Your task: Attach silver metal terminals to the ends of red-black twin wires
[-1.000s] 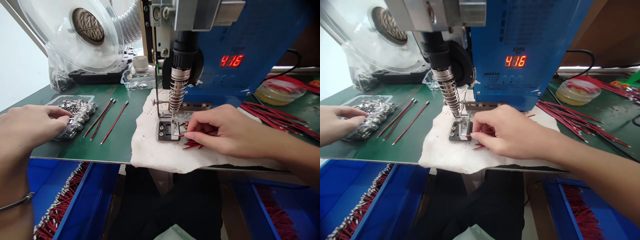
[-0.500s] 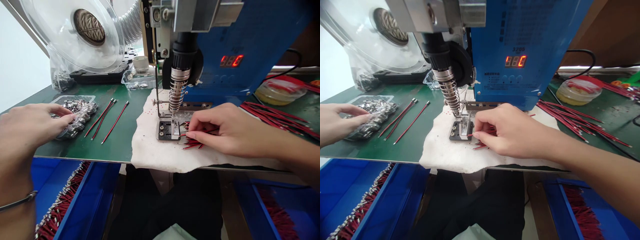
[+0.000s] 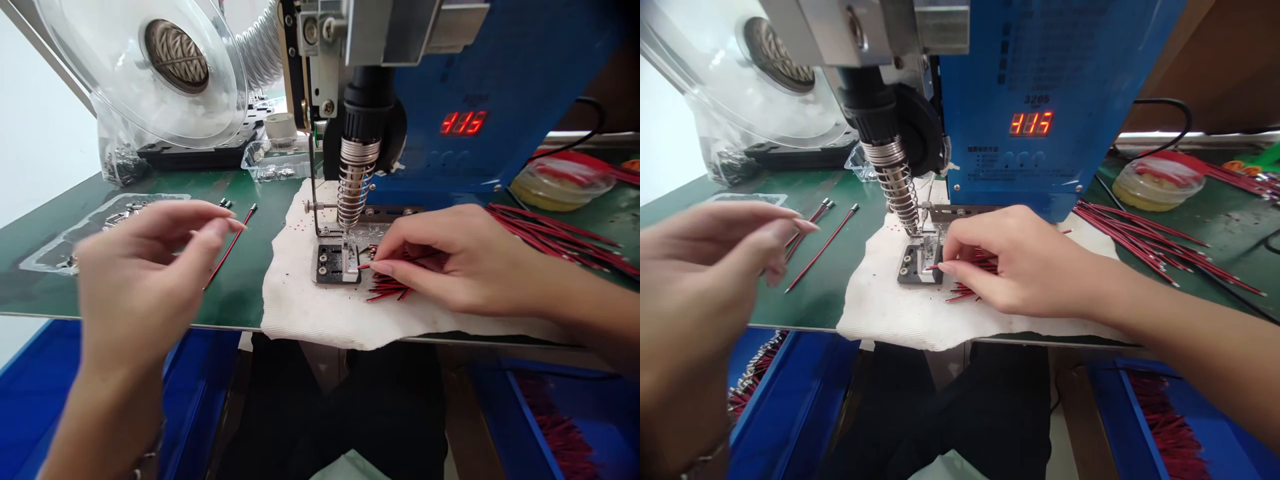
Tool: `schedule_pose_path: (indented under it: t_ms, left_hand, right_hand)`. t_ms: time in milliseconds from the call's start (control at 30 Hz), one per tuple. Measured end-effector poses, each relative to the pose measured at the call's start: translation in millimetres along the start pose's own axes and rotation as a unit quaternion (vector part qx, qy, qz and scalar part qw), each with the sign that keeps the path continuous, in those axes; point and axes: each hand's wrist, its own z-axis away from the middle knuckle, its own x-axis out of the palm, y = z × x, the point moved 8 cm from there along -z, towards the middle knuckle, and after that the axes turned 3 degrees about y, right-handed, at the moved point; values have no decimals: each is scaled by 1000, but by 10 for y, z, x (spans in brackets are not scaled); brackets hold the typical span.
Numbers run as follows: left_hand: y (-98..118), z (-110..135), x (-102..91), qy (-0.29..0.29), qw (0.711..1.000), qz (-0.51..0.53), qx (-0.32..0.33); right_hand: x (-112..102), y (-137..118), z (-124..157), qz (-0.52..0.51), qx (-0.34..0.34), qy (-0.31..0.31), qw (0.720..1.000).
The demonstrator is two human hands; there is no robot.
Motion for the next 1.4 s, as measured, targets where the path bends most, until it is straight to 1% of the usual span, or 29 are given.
schedule_pose_path:
  t_ms: [67, 133, 167, 233, 333, 433, 500, 600, 767, 967, 1267, 1400]
  left_hand:
    - [139, 170, 223, -54, 998, 16, -10]
    - [182, 282, 408, -105, 992, 63, -35]
    - [187, 319, 485, -121, 987, 93, -51]
    - [195, 367, 621, -134, 976, 154, -78]
    - [199, 414, 796, -127, 956, 238, -117]
    - [187, 456, 907, -119, 940, 282, -150]
    - [180, 486, 941, -126, 938, 278, -166]
    - [180, 520, 931, -131, 943, 251, -177]
    - [199, 544, 912, -128, 951, 219, -177]
    - [187, 547, 969, -144, 947, 233, -167]
    - [204, 528, 981, -151, 944, 237, -173]
    - [215, 525, 970, -150, 945, 233, -172]
  right_hand:
    - [-26, 0, -2, 25, -12, 16, 999]
    - [-36, 17, -9, 50, -14, 29, 998]
    - [-36, 30, -13, 61, -12, 35, 997]
    - [-30, 50, -21, 80, -10, 47, 996]
    - [-9, 57, -26, 94, -13, 55, 994]
    - [-7, 47, -22, 96, -17, 65, 993]
    - [-17, 40, -16, 99, -17, 74, 992]
    - [-21, 34, -9, 100, -18, 82, 991]
    - [10, 24, -22, 99, -23, 87, 991]
    - [31, 16, -41, 100, -27, 90, 991]
    - [14, 16, -33, 105, -19, 100, 989]
    - [35, -5, -43, 97, -23, 93, 991]
